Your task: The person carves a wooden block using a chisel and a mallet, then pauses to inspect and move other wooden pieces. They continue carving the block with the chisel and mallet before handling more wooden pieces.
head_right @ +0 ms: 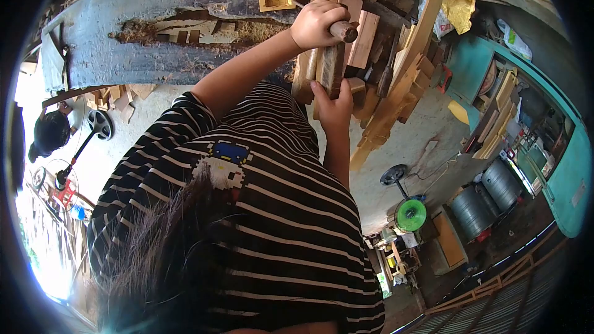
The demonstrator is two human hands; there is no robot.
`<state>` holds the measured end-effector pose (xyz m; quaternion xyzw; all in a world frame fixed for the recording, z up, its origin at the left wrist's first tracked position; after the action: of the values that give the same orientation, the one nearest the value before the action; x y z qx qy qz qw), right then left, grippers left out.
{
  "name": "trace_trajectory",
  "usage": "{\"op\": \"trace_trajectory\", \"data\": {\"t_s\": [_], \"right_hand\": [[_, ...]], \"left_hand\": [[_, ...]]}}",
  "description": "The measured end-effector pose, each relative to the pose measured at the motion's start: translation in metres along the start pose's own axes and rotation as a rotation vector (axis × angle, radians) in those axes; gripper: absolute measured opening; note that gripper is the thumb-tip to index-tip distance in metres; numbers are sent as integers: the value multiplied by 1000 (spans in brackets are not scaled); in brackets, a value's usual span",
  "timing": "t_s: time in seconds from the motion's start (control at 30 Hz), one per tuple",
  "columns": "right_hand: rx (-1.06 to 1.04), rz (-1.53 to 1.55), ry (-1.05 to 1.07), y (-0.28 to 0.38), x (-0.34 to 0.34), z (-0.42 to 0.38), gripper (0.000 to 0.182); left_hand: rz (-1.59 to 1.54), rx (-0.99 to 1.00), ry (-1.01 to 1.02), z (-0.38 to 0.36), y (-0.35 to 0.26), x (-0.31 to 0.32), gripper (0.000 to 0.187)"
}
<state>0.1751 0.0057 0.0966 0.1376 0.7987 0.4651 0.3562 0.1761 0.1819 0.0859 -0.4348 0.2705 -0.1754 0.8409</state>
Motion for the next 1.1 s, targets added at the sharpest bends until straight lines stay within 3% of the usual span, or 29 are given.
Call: {"op": "trace_trajectory", "data": {"t_s": [0.27, 0.37, 0.5, 0.63, 0.77, 0.83, 0.87, 0.9, 0.97, 1.0, 1.03, 1.1], "right_hand": [[5, 6, 8, -13, -2, 1, 33], [0, 54, -56, -23, -12, 2, 33], [181, 108, -237, -16, -41, -1, 36], [40, 196, -450, 27, -92, -2, 43], [-137, 401, -455, 102, -93, -1, 52], [-109, 265, -492, 86, -81, 6, 48], [-115, 142, -400, 69, -69, 16, 44], [-68, -273, -179, 63, -55, 24, 40], [-154, -3, -148, 72, -36, 31, 40], [-12, -307, -90, 69, -50, 32, 36], [-63, -51, -94, 89, -48, 34, 32], [-202, 47, -207, 110, -59, 31, 32]], "left_hand": [[28, -20, -29, 4, -2, -1, 27], [47, -44, -67, 8, -1, 0, 26], [122, -143, -170, 16, 8, 3, 22], [197, -206, -209, 26, 17, 4, 25], [151, -236, -234, 34, 21, 0, 29], [161, -242, -234, 36, 22, -2, 30], [175, -254, -232, 36, 23, -2, 30], [189, -269, -230, 36, 24, -2, 31], [186, -293, -261, 34, 28, -2, 31], [184, -304, -252, 35, 31, 0, 30], [185, -317, -239, 35, 32, -1, 29], [174, -329, -203, 36, 29, -1, 24]]}}
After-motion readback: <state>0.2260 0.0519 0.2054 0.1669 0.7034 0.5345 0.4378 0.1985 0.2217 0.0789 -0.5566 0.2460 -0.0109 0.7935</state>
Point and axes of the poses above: each hand's wrist, its own z-axis towards the middle knuckle, its own x-axis out of the palm, y = z × x, the point moved 7 cm from there along z, towards the middle knuckle, and after that the axes turned 10 degrees about -x, right-handed, at the moved point
